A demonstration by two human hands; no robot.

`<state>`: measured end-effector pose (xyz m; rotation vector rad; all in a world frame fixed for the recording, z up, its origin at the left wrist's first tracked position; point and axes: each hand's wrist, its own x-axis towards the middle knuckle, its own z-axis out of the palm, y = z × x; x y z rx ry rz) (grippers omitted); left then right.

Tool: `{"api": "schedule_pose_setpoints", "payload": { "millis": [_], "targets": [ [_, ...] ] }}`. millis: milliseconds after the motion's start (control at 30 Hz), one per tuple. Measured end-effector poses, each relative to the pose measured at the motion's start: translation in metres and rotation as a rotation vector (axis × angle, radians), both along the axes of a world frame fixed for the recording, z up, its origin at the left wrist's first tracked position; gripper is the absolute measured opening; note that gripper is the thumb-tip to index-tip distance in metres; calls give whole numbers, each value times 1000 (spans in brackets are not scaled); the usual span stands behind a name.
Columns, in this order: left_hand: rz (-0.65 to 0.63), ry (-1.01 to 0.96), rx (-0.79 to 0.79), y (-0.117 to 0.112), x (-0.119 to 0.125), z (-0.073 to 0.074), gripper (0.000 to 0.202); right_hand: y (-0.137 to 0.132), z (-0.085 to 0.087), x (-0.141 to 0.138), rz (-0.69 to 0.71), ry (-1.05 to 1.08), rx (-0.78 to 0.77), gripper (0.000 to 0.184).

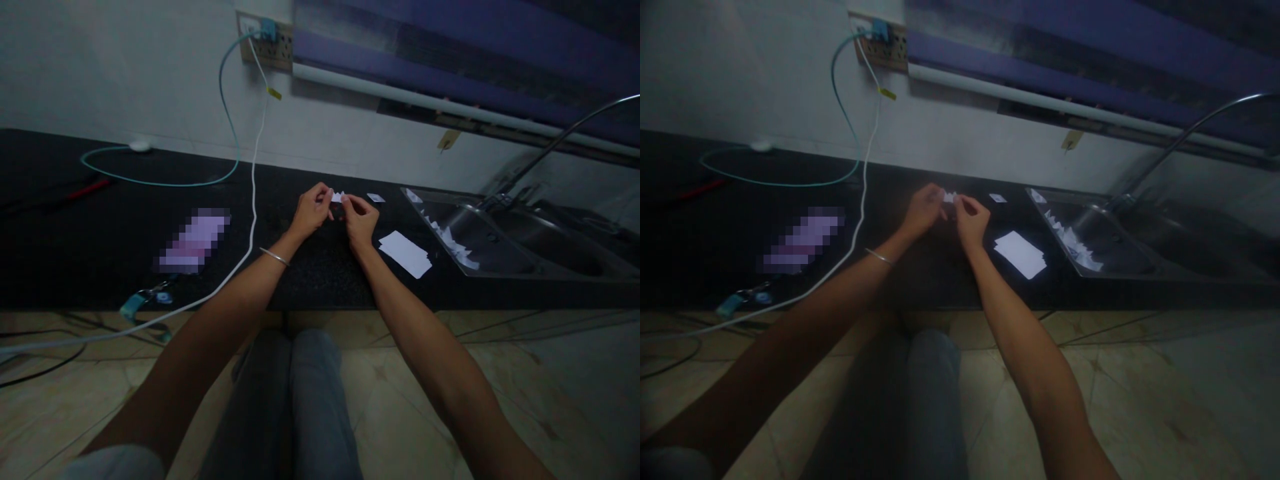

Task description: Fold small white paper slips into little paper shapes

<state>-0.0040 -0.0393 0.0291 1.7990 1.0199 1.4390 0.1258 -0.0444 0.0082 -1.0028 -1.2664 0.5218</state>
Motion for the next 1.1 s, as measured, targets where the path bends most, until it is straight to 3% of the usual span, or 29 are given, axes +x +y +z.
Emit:
{"api": "schedule_pose_setpoints", "payload": {
  "millis": [367, 667, 800, 1100],
  "targets": [
    [41, -120, -52, 6, 2, 2, 28, 2, 2, -2, 5, 80, -58, 41],
    [128, -123, -40, 10, -3, 4, 24, -3, 6, -8, 167, -87, -69, 26],
    [25, -51, -37, 11, -4, 2, 32, -10, 8, -10, 164, -161, -54, 22],
    [-179, -79, -244, 13, -5, -6, 47, -11, 9, -10, 237, -86, -35, 22]
  ]
}}
